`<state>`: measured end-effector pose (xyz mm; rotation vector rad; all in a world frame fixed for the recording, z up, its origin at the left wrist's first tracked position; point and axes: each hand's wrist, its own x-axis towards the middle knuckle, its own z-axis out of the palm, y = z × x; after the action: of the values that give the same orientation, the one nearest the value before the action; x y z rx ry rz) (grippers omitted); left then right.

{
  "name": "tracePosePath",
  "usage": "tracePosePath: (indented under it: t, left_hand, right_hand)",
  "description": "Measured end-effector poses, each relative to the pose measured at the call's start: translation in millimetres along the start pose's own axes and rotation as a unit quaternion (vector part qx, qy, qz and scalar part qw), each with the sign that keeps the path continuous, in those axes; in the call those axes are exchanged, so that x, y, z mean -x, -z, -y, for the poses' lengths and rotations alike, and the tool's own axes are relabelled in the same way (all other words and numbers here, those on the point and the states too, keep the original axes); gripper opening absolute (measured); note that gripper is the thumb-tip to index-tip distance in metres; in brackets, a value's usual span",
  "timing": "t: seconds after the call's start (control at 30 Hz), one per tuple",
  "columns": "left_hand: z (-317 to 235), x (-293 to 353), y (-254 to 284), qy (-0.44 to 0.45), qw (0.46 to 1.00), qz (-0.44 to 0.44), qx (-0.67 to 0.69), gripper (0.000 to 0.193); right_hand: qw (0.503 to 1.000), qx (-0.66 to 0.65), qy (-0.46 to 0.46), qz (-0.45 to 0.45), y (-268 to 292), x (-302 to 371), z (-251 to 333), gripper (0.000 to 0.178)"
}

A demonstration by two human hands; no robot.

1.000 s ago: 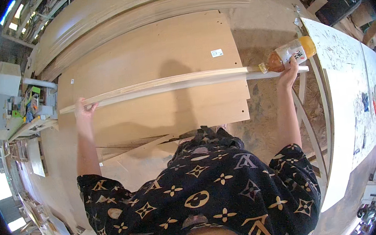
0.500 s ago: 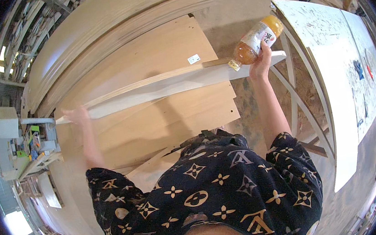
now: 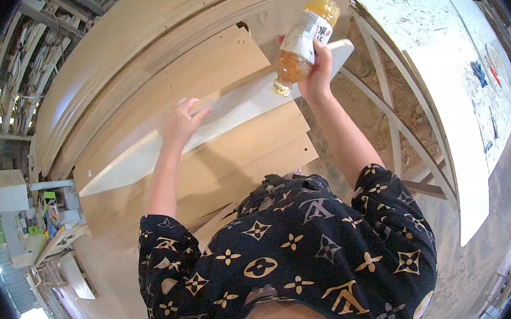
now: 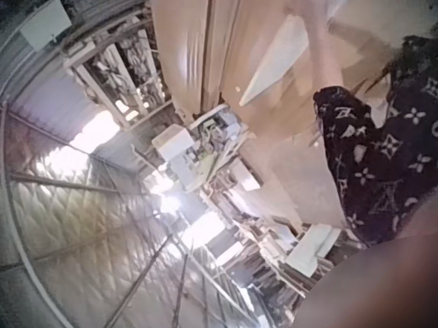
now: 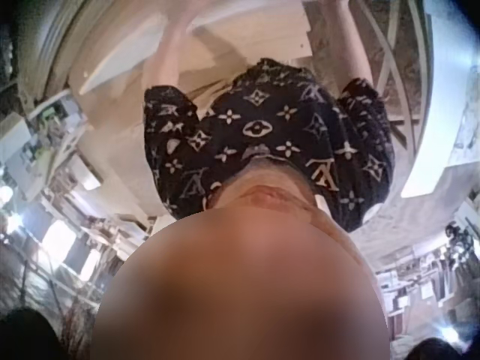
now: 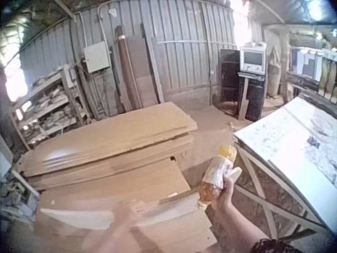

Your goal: The person applies a yellow adhesive from a squeeze bottle along the edges of white rectangular boards. They handle the boards one at a time, applying glue to the edges and then placing them on a workbench.

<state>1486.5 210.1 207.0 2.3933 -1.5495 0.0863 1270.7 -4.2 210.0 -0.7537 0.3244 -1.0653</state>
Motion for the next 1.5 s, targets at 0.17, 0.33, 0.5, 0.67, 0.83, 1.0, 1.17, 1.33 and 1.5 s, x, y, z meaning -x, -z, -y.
tracePosePath:
  t: [0.17, 0.33, 0.5, 0.67, 0.83, 1.0, 1.17, 1.33, 1.5]
  left_hand:
    - [16.8, -9.4, 4.9, 0.051, 0.998, 0.001, 0.024, 0.046]
    - [34.5, -6.1, 4.2, 0.067, 0.996, -0.060, 0.007, 0.047]
    - [51.3, 0.7, 18.4, 0.059, 0.995, -0.080, 0.026, 0.045]
    - [101.0, 35.7, 31.0, 0.056, 0.988, -0.143, 0.012, 0.040]
    - [169.0, 89.2, 45.9, 0.138, 0.972, -0.164, -0.092, 0.044]
    - [208.6, 133.4, 64.4, 0.255, 0.920, -0.213, -0.206, 0.053]
    - [224.7, 129.3, 61.2, 0.292, 0.921, -0.251, -0.059, 0.065]
    - [214.9, 99.3, 27.3, 0.339, 0.861, -0.232, 0.298, 0.067]
    - [197.8, 81.5, 7.5, 0.326, 0.850, -0.252, 0.327, 0.072]
  right_hand:
    - [0.995, -0.065, -0.061, 0.039, -12.0, -4.7, 1.7, 0.059]
    - [0.994, -0.017, -0.102, 0.035, -13.4, 5.5, -9.9, 0.064]
    - [0.982, -0.061, -0.163, 0.068, -22.4, 6.8, -11.1, 0.060]
    - [0.949, -0.112, -0.232, 0.181, -37.8, -3.3, 0.5, 0.056]
    - [0.953, -0.113, -0.230, 0.162, -55.3, -11.9, -5.6, 0.048]
    - [0.947, 0.036, -0.202, 0.247, -99.8, -11.1, -27.3, 0.053]
    - [0.931, 0.116, -0.164, 0.304, -168.0, -7.8, -63.9, 0.048]
    - [0.894, 0.175, -0.087, 0.402, -225.8, -2.4, -115.6, 0.038]
    - [0.860, 0.206, -0.025, 0.467, -275.3, 9.1, -165.0, 0.034]
